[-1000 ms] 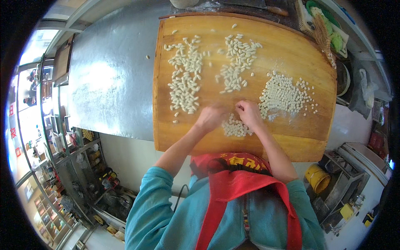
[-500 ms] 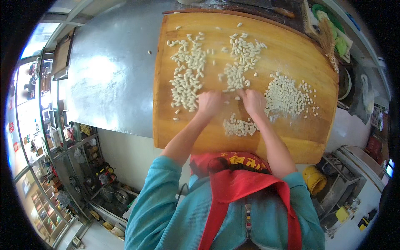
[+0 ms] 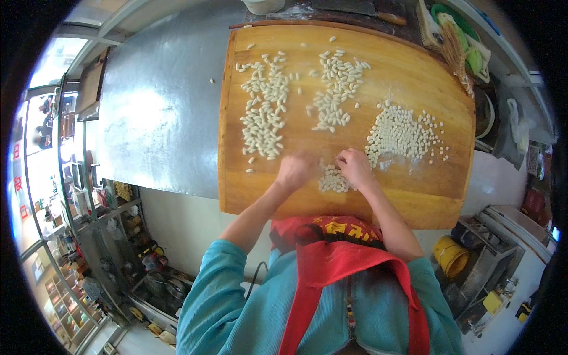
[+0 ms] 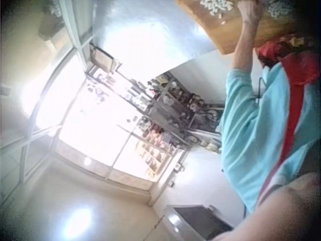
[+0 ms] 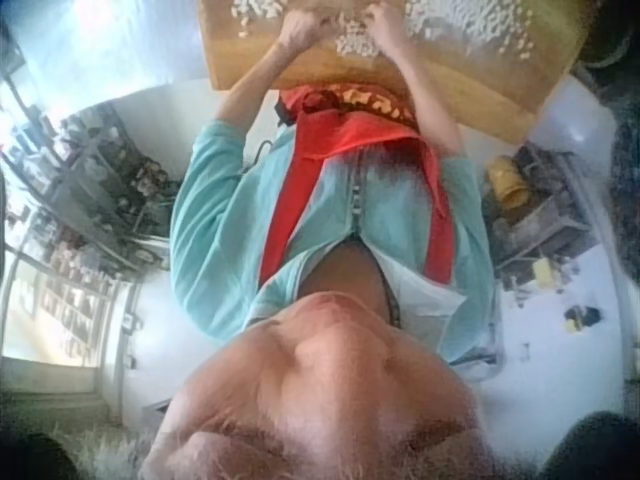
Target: The person repeatedly picks up small pieces of dough from a wooden board and rolls them into uniform cylindrical shapes using both hands. The shaped pieces are placed in a growing pile on the board.
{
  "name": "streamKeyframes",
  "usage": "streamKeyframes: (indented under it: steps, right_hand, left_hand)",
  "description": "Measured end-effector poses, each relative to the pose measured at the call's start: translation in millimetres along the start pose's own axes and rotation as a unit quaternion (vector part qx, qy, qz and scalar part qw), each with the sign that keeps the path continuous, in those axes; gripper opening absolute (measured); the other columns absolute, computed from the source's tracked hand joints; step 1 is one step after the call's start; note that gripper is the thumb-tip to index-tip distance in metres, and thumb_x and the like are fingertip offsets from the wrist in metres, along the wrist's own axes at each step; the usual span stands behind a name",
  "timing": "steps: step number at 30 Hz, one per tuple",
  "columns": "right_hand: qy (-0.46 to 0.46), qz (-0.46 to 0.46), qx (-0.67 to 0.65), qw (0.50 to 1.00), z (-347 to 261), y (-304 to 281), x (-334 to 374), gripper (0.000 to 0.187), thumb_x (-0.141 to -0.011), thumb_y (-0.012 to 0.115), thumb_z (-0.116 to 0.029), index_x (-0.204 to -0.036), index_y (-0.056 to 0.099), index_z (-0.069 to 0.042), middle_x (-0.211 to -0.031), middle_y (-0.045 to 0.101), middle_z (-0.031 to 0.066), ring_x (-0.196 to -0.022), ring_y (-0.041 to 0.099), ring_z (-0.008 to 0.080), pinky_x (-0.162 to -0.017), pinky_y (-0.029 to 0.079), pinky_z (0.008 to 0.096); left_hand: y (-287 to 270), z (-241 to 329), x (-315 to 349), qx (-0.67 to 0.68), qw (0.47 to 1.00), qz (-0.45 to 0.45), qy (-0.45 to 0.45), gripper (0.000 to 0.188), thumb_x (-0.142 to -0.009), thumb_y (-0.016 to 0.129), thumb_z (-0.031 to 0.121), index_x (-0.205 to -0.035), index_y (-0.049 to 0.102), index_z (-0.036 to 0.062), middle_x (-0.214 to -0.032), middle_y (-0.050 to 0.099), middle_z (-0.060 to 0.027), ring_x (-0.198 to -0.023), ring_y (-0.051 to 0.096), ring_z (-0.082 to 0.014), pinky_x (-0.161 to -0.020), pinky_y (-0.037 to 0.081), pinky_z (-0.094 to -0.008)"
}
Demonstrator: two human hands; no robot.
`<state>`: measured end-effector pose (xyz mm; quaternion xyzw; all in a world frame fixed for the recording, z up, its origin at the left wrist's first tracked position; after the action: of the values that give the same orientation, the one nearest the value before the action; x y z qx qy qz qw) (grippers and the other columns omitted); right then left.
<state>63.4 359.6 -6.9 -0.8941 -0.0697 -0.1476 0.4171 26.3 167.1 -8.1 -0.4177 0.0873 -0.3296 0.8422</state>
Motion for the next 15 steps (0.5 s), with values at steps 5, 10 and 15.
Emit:
streamKeyframes:
  steps: [5, 10, 15]
  right_hand:
    - [0.074, 0.051, -0.055, 0.994, 7, -5, -9, 0.024, -0.074, 0.074, -0.026, -0.074, 0.067, -0.003, -0.071, 0.065, 0.0150, -0.069, 0.063, 0.0298, -0.064, 0.049, 0.0399]
    - [0.106, 0.065, 0.046, 0.991, 1, -16, -26, 0.033, -0.076, 0.074, -0.034, -0.072, 0.066, -0.002, -0.064, 0.064, 0.0141, -0.060, 0.062, 0.0305, -0.057, 0.048, 0.0402]
    - [0.133, -0.052, -0.012, 0.990, -2, -22, -42, 0.033, -0.079, 0.073, -0.033, -0.073, 0.065, -0.001, -0.072, 0.066, 0.0157, -0.067, 0.064, 0.0297, -0.062, 0.049, 0.0388]
  left_hand:
    - [-2, -7, -6, 0.013, 0.999, -0.018, 0.039, 0.019, -0.079, 0.067, 0.021, -0.094, 0.068, 0.0091, -0.091, 0.063, -0.0107, -0.082, 0.063, -0.0295, -0.069, 0.052, -0.0401]
    - [-14, -8, -3, 0.011, 0.994, 0.008, 0.105, 0.018, -0.082, 0.063, 0.020, -0.095, 0.067, 0.0086, -0.096, 0.063, -0.0122, -0.084, 0.062, -0.0308, -0.072, 0.052, -0.0404]
    - [1, -17, -14, -0.037, 0.998, -0.036, 0.045, 0.019, -0.081, 0.064, 0.022, -0.095, 0.067, 0.0092, -0.091, 0.064, -0.0104, -0.084, 0.062, -0.0302, -0.071, 0.051, -0.0407]
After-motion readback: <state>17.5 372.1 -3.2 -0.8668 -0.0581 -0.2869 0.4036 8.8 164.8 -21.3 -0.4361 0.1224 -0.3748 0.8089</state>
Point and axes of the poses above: each hand's wrist, its own x-axis away from the middle knuckle, its own y-axis out of the palm, z = x × y, the point moved 2 cm from there along -x, towards the middle knuckle
